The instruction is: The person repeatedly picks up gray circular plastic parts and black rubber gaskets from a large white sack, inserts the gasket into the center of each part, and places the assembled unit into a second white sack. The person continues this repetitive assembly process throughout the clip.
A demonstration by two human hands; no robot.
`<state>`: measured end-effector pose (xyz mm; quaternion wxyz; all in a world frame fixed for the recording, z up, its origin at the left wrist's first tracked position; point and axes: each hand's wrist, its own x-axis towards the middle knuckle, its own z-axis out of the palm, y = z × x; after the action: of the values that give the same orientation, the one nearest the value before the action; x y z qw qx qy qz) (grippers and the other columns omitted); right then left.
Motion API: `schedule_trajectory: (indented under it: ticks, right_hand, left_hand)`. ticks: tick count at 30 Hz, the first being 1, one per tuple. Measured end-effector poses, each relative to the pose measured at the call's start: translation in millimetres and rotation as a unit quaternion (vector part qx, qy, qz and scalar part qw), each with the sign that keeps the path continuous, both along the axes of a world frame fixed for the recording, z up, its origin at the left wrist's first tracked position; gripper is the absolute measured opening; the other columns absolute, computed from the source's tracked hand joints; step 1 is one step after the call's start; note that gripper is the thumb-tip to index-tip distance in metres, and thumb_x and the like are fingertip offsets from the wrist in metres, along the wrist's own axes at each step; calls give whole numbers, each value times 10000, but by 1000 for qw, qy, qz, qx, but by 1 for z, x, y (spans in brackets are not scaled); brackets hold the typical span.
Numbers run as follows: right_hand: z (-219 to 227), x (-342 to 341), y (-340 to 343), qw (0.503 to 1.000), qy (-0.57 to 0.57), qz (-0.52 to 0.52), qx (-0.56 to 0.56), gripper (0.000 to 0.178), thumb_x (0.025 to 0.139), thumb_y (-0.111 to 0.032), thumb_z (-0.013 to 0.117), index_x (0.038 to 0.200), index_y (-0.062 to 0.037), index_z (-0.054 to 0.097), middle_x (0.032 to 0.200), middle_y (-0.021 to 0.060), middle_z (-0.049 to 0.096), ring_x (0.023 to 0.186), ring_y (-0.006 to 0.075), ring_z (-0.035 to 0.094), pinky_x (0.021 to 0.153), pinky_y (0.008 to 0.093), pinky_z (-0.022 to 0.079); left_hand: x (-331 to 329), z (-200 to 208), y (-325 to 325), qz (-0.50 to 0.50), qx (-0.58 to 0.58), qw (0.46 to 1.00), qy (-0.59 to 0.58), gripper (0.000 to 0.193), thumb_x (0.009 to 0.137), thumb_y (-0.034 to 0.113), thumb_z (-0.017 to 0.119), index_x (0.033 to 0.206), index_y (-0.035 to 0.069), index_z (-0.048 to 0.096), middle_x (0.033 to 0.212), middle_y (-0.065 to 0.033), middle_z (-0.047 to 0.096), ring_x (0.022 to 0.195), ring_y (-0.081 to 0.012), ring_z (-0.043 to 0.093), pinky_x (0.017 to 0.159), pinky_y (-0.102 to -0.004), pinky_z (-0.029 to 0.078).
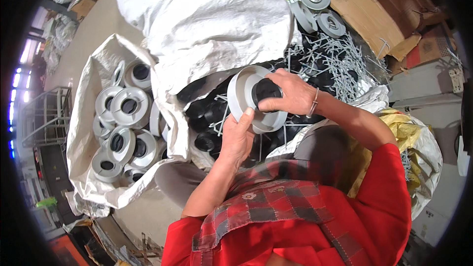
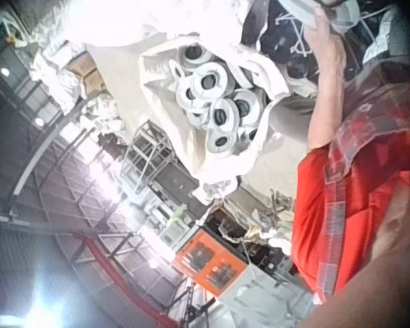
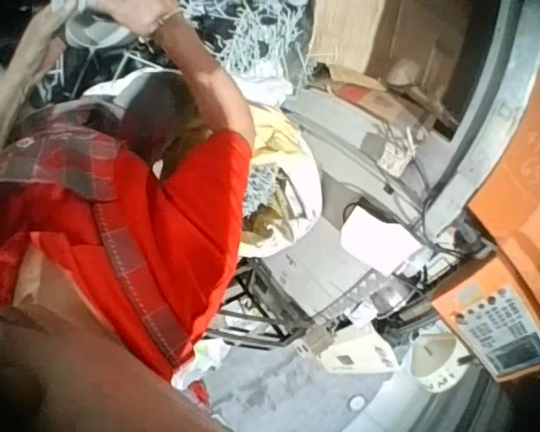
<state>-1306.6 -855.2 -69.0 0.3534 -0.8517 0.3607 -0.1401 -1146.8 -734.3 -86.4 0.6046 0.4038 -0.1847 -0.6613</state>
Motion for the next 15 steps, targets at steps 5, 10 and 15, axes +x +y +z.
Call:
schedule_trajectory:
  ticks: [5, 10, 15]
  right_hand:
    - [14, 9, 20, 994, -46, 96, -24, 684, 622, -275, 771, 1145, 36, 459, 1002, 189, 468, 954, 352, 500, 844, 409, 438]
    - [36, 15, 36, 897, 0, 336, -286, 607, 605, -112, 707, 1150, 5, 465, 1059, 118, 480, 920, 314, 484, 776, 368, 487]
    - [37, 15, 35, 909, -15, 334, -251, 538, 630, -117, 693, 1119, 4, 505, 1080, 123, 482, 944, 320, 495, 781, 374, 491]
  left_hand:
    - [21, 9, 18, -17, 25, 998, -58, 354, 903, 172, 586, 1178, -34, 503, 1080, -84, 592, 964, -155, 577, 844, -326, 476]
    - [55, 15, 32, -112, 70, 991, -16, 357, 892, 193, 611, 1149, -40, 526, 1055, -95, 610, 950, -182, 603, 855, -362, 497]
    - [43, 22, 39, -106, 74, 987, 94, 326, 904, 174, 599, 1157, -19, 531, 1072, -82, 602, 960, -171, 603, 862, -339, 502]
